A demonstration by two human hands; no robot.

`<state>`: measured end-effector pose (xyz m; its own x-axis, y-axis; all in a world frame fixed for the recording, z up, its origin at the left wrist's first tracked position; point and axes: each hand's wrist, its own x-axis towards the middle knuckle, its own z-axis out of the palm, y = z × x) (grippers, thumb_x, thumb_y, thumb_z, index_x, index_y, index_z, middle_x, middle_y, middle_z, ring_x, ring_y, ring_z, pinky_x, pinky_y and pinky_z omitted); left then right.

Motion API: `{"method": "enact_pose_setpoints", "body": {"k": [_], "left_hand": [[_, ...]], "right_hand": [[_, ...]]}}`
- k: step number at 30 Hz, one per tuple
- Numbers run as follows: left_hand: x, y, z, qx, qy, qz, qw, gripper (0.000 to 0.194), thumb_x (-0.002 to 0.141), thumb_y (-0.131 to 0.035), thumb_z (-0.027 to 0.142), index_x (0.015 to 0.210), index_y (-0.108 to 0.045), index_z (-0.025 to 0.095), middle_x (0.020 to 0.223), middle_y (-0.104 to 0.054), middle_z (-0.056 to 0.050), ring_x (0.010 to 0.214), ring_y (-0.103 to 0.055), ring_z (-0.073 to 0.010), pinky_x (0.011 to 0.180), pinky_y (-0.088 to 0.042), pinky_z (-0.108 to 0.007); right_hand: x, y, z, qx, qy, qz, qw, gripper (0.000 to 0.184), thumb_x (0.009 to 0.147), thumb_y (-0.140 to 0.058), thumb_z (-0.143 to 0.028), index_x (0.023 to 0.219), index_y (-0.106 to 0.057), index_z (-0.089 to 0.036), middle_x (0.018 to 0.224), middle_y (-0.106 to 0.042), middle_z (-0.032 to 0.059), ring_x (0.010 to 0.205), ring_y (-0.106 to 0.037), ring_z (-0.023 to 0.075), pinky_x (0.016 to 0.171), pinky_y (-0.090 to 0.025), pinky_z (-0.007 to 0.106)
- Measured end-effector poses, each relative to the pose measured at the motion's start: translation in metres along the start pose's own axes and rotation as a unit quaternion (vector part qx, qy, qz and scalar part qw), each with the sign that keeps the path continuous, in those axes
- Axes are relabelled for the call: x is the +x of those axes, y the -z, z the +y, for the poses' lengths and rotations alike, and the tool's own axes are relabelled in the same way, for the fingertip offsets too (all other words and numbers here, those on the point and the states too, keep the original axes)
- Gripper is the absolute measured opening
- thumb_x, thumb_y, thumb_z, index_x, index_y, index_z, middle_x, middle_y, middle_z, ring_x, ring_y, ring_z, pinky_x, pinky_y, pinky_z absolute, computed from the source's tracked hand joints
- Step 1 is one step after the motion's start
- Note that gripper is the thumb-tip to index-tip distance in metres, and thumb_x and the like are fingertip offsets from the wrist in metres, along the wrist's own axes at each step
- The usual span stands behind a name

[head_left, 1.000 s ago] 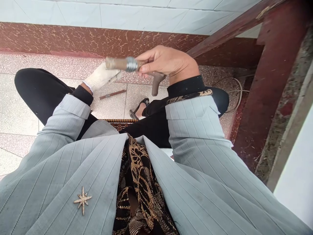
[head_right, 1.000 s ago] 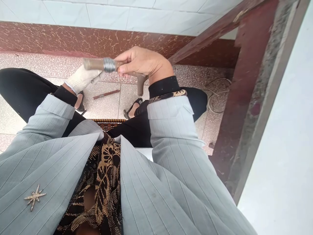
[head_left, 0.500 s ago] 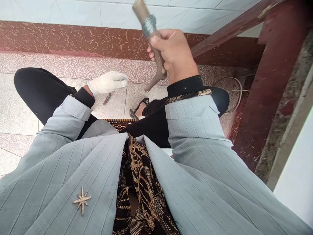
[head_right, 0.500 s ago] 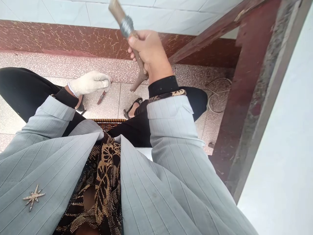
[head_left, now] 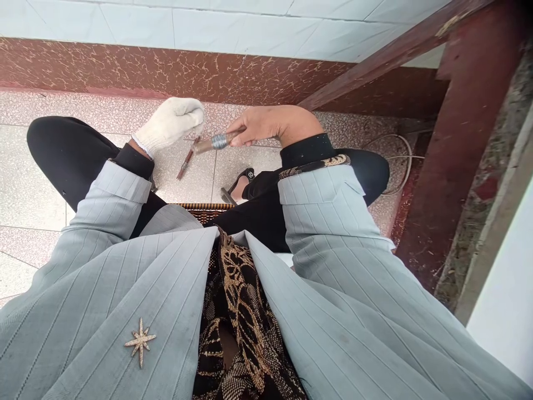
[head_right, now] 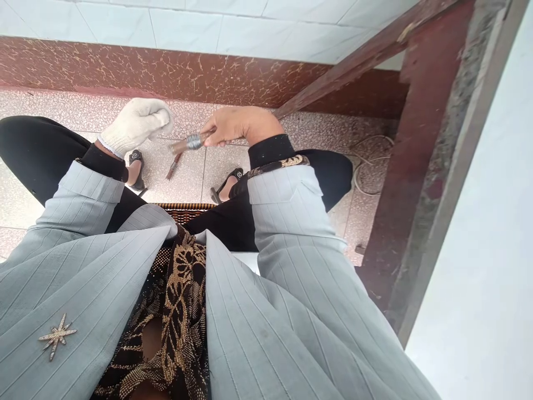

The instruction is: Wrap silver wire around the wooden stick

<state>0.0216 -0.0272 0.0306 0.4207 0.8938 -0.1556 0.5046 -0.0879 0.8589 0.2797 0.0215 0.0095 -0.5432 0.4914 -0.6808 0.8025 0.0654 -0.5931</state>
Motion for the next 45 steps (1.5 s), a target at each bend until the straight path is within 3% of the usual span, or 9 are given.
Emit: {"method": "enact_pose_setpoints", "body": {"k": [8,14,17,22,26,31,38,42,45], "left_hand": [[0.008,-0.004,-0.005,-0.011,0.065,0.041,0.997,0.029,0.098,-0.053,0.027,0.069,-0.053,0.024,0.063,-0.047,0.000,0.072,-0.047,-0.0161,0.065,-0.038,-0.032],[0.007,-0.023,-0.010,-0.075,0.055,-0.058,0.994,0.030,0.100,-0.050,0.024,0.071,-0.056,0.023,0.059,-0.046,0.002,0.056,-0.038,-0.0125,0.059,-0.033,-0.033],[0.005,-0.027,-0.012,-0.091,0.021,-0.105,0.990,0.029,0.099,-0.052,0.028,0.072,-0.060,0.023,0.061,-0.048,0.001,0.057,-0.037,-0.0129,0.060,-0.029,-0.033],[0.003,-0.023,-0.005,-0.034,0.019,-0.119,0.992,0.028,0.099,-0.051,0.024,0.072,-0.061,0.021,0.065,-0.051,0.000,0.059,-0.039,-0.0132,0.062,-0.030,-0.032],[0.001,-0.022,0.002,-0.001,0.012,-0.130,0.991,0.027,0.096,-0.052,0.018,0.071,-0.060,0.020,0.066,-0.050,0.001,0.060,-0.042,-0.0127,0.064,-0.032,-0.031],[0.003,-0.017,0.000,-0.003,0.030,-0.093,0.995,0.025,0.094,-0.052,0.016,0.071,-0.060,0.020,0.065,-0.053,0.002,0.061,-0.043,-0.0123,0.063,-0.032,-0.030],[0.008,-0.013,-0.012,0.008,0.044,-0.022,0.999,0.025,0.098,-0.053,0.018,0.074,-0.061,0.021,0.066,-0.056,0.003,0.066,-0.045,-0.0115,0.065,-0.033,-0.030],[0.011,-0.017,-0.019,-0.045,0.036,-0.057,0.997,0.024,0.098,-0.052,0.017,0.074,-0.057,0.022,0.065,-0.050,0.003,0.064,-0.040,-0.0115,0.062,-0.031,-0.030],[0.010,-0.021,-0.020,-0.105,0.035,-0.059,0.992,0.024,0.099,-0.055,0.026,0.076,-0.056,0.022,0.072,-0.056,0.001,0.058,-0.039,-0.0107,0.062,-0.032,-0.032]], "right_hand": [[-0.031,0.005,-0.022,0.121,0.075,-0.125,0.982,0.024,0.085,-0.085,-0.030,0.107,-0.079,-0.024,0.075,-0.061,-0.0037,0.070,-0.053,0.0108,0.074,-0.046,0.026],[-0.047,0.010,-0.019,0.208,0.125,0.205,0.948,0.056,0.082,-0.070,-0.072,0.124,-0.067,-0.034,0.107,-0.073,0.0094,0.113,-0.058,0.0300,0.089,-0.047,0.040],[-0.036,0.009,-0.012,0.220,0.096,0.283,0.929,0.079,0.084,-0.052,-0.087,0.143,-0.059,-0.035,0.111,-0.075,0.0128,0.120,-0.055,0.0343,0.091,-0.046,0.045],[-0.018,0.007,-0.005,0.178,0.032,0.277,0.944,0.092,0.077,-0.054,-0.095,0.142,-0.062,-0.030,0.111,-0.075,0.0132,0.107,-0.058,0.0313,0.086,-0.049,0.043],[-0.008,0.006,-0.002,0.050,-0.026,0.251,0.966,0.057,0.084,-0.072,-0.073,0.116,-0.073,-0.025,0.105,-0.073,0.0128,0.093,-0.062,0.0275,0.085,-0.052,0.043],[0.003,0.003,0.007,-0.034,0.008,0.110,0.993,0.009,0.095,-0.077,-0.034,0.093,-0.074,-0.025,0.066,-0.059,0.0008,0.094,-0.062,0.0227,0.099,-0.049,0.038],[-0.011,0.003,-0.008,0.032,0.032,-0.103,0.994,0.018,0.090,-0.083,-0.030,0.108,-0.082,-0.026,0.073,-0.065,-0.0029,0.072,-0.061,0.0136,0.076,-0.049,0.027],[-0.038,0.007,-0.023,0.125,0.061,-0.088,0.986,0.032,0.088,-0.081,-0.031,0.119,-0.078,-0.025,0.081,-0.062,-0.0028,0.077,-0.058,0.0133,0.079,-0.049,0.028],[-0.049,0.009,-0.024,0.175,0.101,0.047,0.978,0.039,0.085,-0.082,-0.048,0.120,-0.074,-0.032,0.096,-0.070,0.0041,0.095,-0.062,0.0231,0.084,-0.053,0.035]]}}
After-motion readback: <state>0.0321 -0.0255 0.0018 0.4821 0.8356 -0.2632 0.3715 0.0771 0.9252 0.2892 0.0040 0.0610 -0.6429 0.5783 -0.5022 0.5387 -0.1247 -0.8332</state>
